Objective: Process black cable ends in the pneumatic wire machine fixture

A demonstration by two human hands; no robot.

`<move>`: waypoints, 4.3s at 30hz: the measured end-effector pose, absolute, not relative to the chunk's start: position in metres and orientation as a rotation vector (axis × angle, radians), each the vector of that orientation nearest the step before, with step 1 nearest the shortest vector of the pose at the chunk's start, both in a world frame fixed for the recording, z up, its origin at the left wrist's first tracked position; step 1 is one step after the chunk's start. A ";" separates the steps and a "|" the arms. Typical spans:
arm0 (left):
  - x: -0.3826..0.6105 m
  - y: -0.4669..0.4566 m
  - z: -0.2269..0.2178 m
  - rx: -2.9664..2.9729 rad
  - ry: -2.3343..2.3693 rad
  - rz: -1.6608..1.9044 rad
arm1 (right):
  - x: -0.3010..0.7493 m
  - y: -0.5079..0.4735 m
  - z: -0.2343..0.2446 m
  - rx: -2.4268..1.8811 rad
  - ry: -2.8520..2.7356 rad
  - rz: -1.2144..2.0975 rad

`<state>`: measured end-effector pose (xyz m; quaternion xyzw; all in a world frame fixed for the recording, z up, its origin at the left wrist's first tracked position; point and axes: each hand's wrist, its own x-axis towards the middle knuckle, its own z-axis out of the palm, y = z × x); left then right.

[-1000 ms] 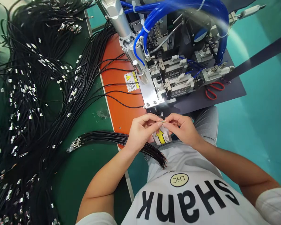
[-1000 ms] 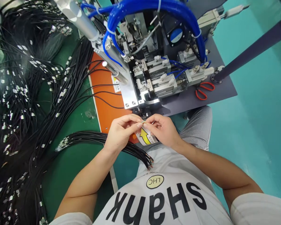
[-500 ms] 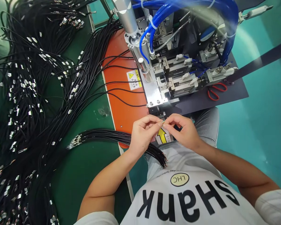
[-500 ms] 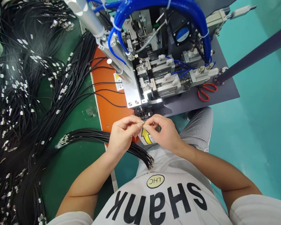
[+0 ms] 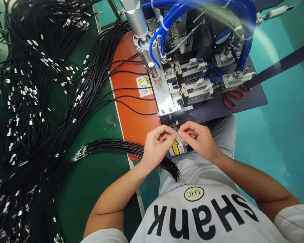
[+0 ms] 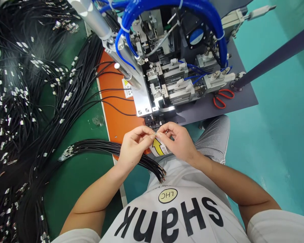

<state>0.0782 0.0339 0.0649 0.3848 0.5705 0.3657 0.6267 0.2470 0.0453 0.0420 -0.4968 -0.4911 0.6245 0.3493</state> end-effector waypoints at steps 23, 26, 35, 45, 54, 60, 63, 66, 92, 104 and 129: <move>0.078 0.027 0.059 0.900 1.360 0.827 | 0.243 0.040 0.043 -1.308 -0.941 1.817; 0.077 0.027 0.058 0.900 1.358 0.814 | 0.243 0.040 0.040 -1.281 -0.880 1.857; 0.078 0.026 0.058 0.908 1.332 0.856 | 0.242 0.038 0.037 -1.235 -0.788 1.898; 0.078 0.027 0.060 0.905 1.315 0.854 | 0.248 0.038 0.037 -1.247 -0.942 1.794; 0.079 0.030 0.063 0.910 1.328 0.862 | 0.247 0.041 0.040 -1.296 -1.239 1.541; 0.081 0.029 0.065 0.954 1.332 0.855 | 0.245 0.043 0.042 -1.305 -1.319 1.454; 0.080 0.026 0.062 1.158 1.358 0.855 | 0.249 0.042 0.040 -1.302 -1.388 1.396; 0.074 0.024 0.060 1.520 1.420 0.807 | 0.254 0.045 0.033 -1.332 -1.380 1.389; 0.044 0.046 0.028 2.104 1.540 0.519 | 0.243 0.082 -0.008 -1.423 -0.993 1.699; 0.046 0.046 0.029 2.193 1.570 0.430 | 0.242 0.083 -0.009 -1.393 -0.972 1.695; 0.048 0.047 0.031 2.235 1.572 0.397 | 0.244 0.077 -0.020 -1.337 -0.954 1.767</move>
